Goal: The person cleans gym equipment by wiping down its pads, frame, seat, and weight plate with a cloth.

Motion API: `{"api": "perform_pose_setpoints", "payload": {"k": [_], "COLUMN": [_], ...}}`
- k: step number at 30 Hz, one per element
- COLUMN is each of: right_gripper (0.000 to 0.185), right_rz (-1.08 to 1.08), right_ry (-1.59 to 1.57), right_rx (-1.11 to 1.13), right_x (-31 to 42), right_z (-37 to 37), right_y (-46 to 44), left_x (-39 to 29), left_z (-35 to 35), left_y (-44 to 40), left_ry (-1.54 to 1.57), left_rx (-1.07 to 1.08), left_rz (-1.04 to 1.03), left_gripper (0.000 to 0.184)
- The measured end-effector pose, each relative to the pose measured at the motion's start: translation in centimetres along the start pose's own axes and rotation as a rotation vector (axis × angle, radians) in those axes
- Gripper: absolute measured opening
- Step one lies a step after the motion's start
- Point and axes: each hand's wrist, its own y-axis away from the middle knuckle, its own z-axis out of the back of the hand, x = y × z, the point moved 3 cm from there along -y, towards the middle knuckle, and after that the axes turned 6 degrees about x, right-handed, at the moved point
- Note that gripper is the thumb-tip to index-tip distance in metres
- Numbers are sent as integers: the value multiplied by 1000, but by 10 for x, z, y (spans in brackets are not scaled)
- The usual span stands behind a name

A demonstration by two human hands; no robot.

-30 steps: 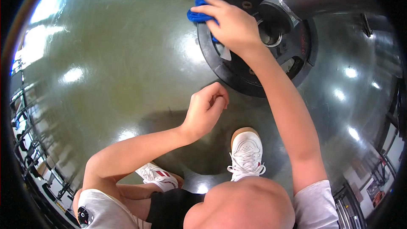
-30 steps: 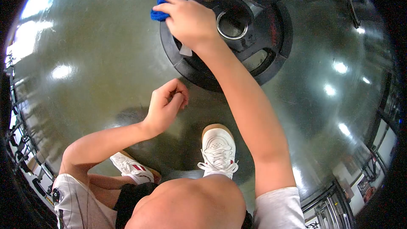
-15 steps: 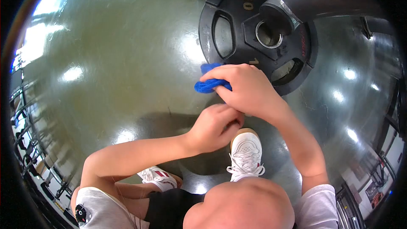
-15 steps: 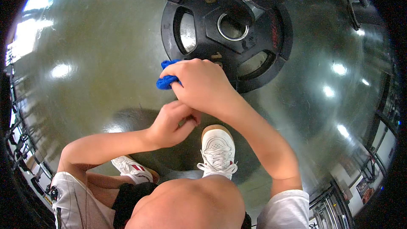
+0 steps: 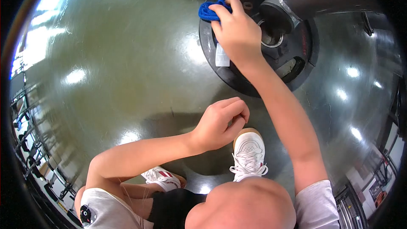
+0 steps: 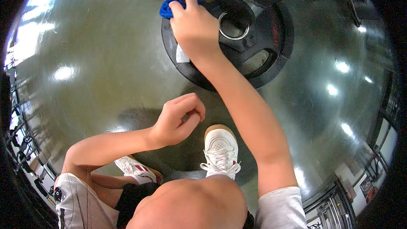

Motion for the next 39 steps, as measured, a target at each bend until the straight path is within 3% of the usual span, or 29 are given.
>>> {"api": "perform_pose_setpoints", "payload": {"k": [2,3,13,15,18,24,26,30,35,39], "right_gripper": [24,25,24,12,14,18,17,19,23,26], "right_rz": [-79,-62,-26,-59,-143,-278,-302,-170,-79,-58], "right_ry": [206,234,194,178,206,167,-23,-73,120,-6], "right_rx": [117,72,170,287,303,244,138,2,70,132], "right_x": [9,10,8,9,8,-2,-5,2,10,25], "right_z": [-6,-8,-10,-4,5,28,32,22,-13,-3], "right_y": [0,1,-21,-20,-14,-3,-1,-5,-14,15], "left_x": [1,2,10,5,-1,4,7,12,5,1], "left_z": [0,0,3,3,7,11,9,1,-2,-3], "left_y": [2,3,10,5,1,9,11,10,-1,-3], "left_ry": [9,13,29,19,9,24,24,31,40,14], "left_rx": [10,1,-9,-4,-13,-52,-39,-12,1,11], "left_rz": [-1,2,52,23,-2,41,71,74,46,-20], "left_gripper": [12,12,10,10,10,10,11,9,8,9]}}
